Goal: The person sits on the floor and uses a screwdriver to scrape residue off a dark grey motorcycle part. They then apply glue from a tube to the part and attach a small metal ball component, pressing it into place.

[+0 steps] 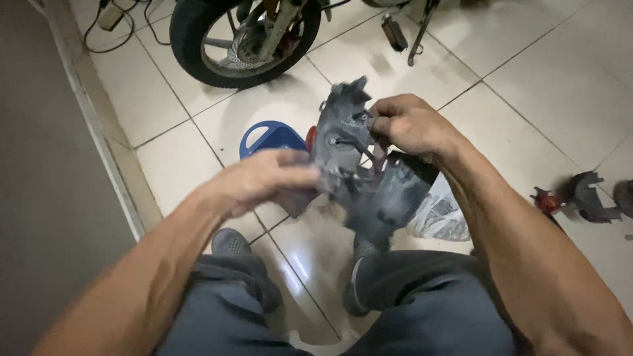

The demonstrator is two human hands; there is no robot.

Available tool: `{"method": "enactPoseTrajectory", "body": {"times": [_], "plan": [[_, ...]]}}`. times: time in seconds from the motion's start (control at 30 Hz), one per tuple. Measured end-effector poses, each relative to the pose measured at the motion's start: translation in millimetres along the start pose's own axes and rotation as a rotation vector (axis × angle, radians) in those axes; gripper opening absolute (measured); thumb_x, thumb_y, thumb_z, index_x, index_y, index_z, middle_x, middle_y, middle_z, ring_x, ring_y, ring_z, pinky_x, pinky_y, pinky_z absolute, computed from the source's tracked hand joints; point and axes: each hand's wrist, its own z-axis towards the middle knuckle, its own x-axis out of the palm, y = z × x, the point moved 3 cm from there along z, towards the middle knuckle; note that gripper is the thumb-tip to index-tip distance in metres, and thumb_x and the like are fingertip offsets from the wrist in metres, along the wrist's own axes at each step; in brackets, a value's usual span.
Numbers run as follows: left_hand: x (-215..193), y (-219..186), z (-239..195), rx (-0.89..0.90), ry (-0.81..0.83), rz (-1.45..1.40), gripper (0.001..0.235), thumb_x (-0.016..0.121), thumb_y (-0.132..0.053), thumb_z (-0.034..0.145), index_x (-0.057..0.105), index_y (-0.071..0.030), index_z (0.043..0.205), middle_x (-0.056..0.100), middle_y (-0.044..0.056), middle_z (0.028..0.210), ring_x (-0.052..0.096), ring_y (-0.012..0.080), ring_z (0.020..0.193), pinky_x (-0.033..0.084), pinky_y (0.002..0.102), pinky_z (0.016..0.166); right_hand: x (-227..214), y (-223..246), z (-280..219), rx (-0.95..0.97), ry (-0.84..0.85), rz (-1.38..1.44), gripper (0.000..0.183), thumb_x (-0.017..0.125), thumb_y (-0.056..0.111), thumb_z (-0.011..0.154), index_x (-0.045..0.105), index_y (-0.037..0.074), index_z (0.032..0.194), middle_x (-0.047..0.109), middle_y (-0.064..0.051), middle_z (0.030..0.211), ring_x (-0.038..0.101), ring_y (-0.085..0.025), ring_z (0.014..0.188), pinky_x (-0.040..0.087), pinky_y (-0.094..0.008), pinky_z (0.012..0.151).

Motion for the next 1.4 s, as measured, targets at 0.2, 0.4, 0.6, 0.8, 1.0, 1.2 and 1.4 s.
{"method": "enactPoseTrajectory", "body": {"times": [0.2, 0.4, 0.6, 0.8, 1.0, 1.2, 1.4], "plan": [[-14, -16, -4, 0.091, -0.235, 0.073, 0.107, 0.057, -0.072, 0.078, 0.035, 0.001, 0.153, 0.045, 0.029, 0.151, 0.05, 0.0488, 0.136, 0.051, 0.058, 0.103, 26, 22, 17, -0.033, 0.195, -0.376, 0.022, 0.056, 0.013, 0.091, 0.076, 0.003, 0.089, 0.069, -0.019, 0.072, 0.075, -0.031, 0.064, 0.061, -0.041, 0.064], [-14, 2, 17, 0.012, -0.156, 0.084, 0.09, 0.065, -0.058, 0.078, 0.053, 0.003, 0.142, 0.062, 0.027, 0.136, 0.065, 0.0436, 0.122, 0.061, 0.048, 0.089, 57, 57, 13, -0.168, 0.352, -0.716, 0.031, 0.055, 0.009, 0.091, 0.075, 0.005, 0.115, 0.073, -0.027, 0.104, 0.068, -0.045, 0.111, 0.052, -0.055, 0.098], [-25, 21, 28, 0.041, -0.125, -0.039, 0.073, 0.071, -0.037, 0.082, 0.057, 0.005, 0.139, 0.067, 0.027, 0.124, 0.072, 0.0377, 0.109, 0.063, 0.042, 0.086, 68, 63, 19, -0.242, 0.39, -0.739, 0.029, 0.058, 0.014, 0.091, 0.075, 0.007, 0.112, 0.074, -0.024, 0.104, 0.068, -0.045, 0.11, 0.051, -0.055, 0.098], [-37, 39, 36, 0.026, -0.106, -0.189, 0.056, 0.063, -0.037, 0.091, 0.063, 0.001, 0.131, 0.07, 0.023, 0.116, 0.073, 0.0347, 0.108, 0.061, 0.044, 0.093, 76, 69, 17, -0.271, 0.374, -0.72, 0.027, 0.058, 0.013, 0.092, 0.076, 0.006, 0.11, 0.075, -0.023, 0.103, 0.069, -0.043, 0.107, 0.053, -0.053, 0.096], [-46, 54, 46, 0.017, -0.129, -0.265, 0.044, 0.065, -0.032, 0.09, 0.067, -0.001, 0.121, 0.071, 0.021, 0.11, 0.074, 0.0319, 0.103, 0.06, 0.045, 0.094, 79, 69, 16, -0.275, 0.336, -0.643, 0.024, 0.06, 0.01, 0.092, 0.076, 0.005, 0.11, 0.075, -0.022, 0.102, 0.07, -0.043, 0.106, 0.053, -0.053, 0.093], [-49, 51, 45, 0.01, -0.143, -0.285, 0.039, 0.065, -0.027, 0.089, 0.069, -0.001, 0.118, 0.07, 0.02, 0.104, 0.075, 0.0308, 0.099, 0.061, 0.043, 0.092, 80, 71, 10, -0.253, 0.294, -0.651, 0.027, 0.062, 0.007, 0.09, 0.075, 0.006, 0.113, 0.076, -0.021, 0.105, 0.07, -0.041, 0.106, 0.053, -0.052, 0.095], [-53, 55, 48, -0.023, -0.173, -0.314, 0.038, 0.067, -0.024, 0.088, 0.069, 0.0, 0.117, 0.071, 0.019, 0.105, 0.074, 0.0293, 0.099, 0.06, 0.043, 0.093, 81, 59, 24, -0.309, 0.262, -0.59, 0.023, 0.063, 0.004, 0.089, 0.075, 0.005, 0.11, 0.076, -0.02, 0.101, 0.072, -0.041, 0.1, 0.056, -0.051, 0.088]]}}
